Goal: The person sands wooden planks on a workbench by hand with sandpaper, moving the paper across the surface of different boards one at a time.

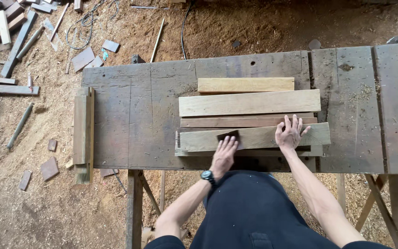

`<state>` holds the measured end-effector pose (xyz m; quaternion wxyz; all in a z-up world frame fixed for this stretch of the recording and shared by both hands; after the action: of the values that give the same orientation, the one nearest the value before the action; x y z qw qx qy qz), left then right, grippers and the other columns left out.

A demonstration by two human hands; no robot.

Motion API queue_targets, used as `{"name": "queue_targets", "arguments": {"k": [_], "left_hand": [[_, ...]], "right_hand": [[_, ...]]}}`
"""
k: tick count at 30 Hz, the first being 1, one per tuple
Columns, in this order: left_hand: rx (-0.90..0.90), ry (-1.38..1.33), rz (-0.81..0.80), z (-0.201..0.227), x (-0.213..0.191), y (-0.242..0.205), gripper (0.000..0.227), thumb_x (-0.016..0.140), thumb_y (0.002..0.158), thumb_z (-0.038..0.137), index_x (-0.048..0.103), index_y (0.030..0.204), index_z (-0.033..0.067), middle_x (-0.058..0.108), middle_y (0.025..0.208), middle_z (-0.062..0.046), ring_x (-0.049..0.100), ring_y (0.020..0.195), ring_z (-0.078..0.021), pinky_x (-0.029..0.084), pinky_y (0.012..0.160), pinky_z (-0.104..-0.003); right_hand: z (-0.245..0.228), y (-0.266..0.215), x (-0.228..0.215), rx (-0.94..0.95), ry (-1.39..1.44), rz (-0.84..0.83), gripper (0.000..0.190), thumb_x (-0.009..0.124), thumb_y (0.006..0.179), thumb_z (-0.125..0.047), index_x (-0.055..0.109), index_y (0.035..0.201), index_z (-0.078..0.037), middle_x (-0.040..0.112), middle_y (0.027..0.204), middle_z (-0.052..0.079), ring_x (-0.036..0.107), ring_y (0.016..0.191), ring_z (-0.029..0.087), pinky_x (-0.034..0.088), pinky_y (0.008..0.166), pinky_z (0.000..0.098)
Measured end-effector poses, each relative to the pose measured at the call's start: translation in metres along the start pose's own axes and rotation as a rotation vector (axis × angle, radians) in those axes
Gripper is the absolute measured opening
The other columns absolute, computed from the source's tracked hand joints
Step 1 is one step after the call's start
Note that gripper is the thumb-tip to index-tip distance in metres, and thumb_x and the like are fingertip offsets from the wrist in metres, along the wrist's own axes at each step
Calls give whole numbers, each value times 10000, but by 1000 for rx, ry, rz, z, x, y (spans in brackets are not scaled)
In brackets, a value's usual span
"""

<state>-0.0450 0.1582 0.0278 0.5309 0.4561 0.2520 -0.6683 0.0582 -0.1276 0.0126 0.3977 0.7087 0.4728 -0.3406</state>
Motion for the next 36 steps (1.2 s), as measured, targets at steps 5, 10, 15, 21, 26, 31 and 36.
{"name": "queue_targets", "arguments": {"k": [5, 10, 15, 21, 26, 31, 36], "left_hand": [[-57, 144, 19, -87, -62, -56, 552, 424, 916, -107, 574, 1436, 3, 490, 1566, -189, 423, 1488, -330, 303, 1251, -489], [-97, 86, 62, -85, -58, -57, 412, 492, 1007, 13, 576, 1410, 14, 497, 1543, -186, 419, 1474, -362, 286, 1239, -524], [22, 8, 95, -38, -34, -31, 426, 529, 973, 44, 562, 1389, -41, 506, 1522, -216, 413, 1454, -417, 297, 1201, -549], [-174, 115, 82, -97, -67, -52, 534, 449, 899, -81, 585, 1409, 1, 511, 1538, -201, 434, 1464, -384, 319, 1212, -557], [-266, 130, 161, -109, -62, -59, 477, 473, 953, -43, 601, 1407, 27, 505, 1542, -192, 411, 1463, -409, 293, 1218, -580], [-245, 82, 192, -45, -16, -22, 465, 525, 936, 3, 601, 1393, 26, 496, 1550, -179, 402, 1477, -392, 301, 1217, -579], [-331, 167, 230, -56, -28, -24, 466, 514, 976, -1, 624, 1415, 108, 525, 1566, -115, 423, 1497, -335, 315, 1249, -560]], "right_hand": [[-3, 1, 0, -11, -33, 13, 486, 463, 1060, -398, 679, 1387, -111, 516, 1560, 195, 350, 1521, 395, -28, 1256, 635], [-5, 3, -4, 8, -40, 15, 464, 480, 1046, -383, 692, 1367, -125, 533, 1553, 175, 369, 1514, 380, -13, 1265, 634], [-11, 0, -1, 14, -68, 36, 419, 505, 1043, -347, 709, 1341, -133, 562, 1528, 171, 407, 1494, 371, 7, 1264, 641], [-8, 3, -5, 7, -81, 42, 409, 513, 1011, -324, 721, 1316, -147, 578, 1493, 147, 421, 1453, 373, 42, 1255, 633], [-19, 3, -5, -110, -116, 85, 432, 487, 1059, -288, 653, 1410, -100, 521, 1570, 201, 388, 1492, 400, 52, 1228, 650], [-38, -6, 17, -397, -12, -84, 500, 472, 1080, -312, 542, 1502, -52, 505, 1579, 182, 383, 1510, 346, 120, 1264, 606], [-45, -15, 26, -448, 142, -222, 514, 454, 1074, -316, 526, 1502, -41, 494, 1574, 160, 407, 1491, 321, 213, 1256, 521]]}}
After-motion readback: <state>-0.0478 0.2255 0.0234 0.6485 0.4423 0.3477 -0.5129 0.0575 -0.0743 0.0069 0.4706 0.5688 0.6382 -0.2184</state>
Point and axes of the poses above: each hand's wrist, its own y-axis towards the middle knuckle, its own x-axis out of the palm, z = x × y, the point moved 1 cm from there along y, towards the middle knuckle
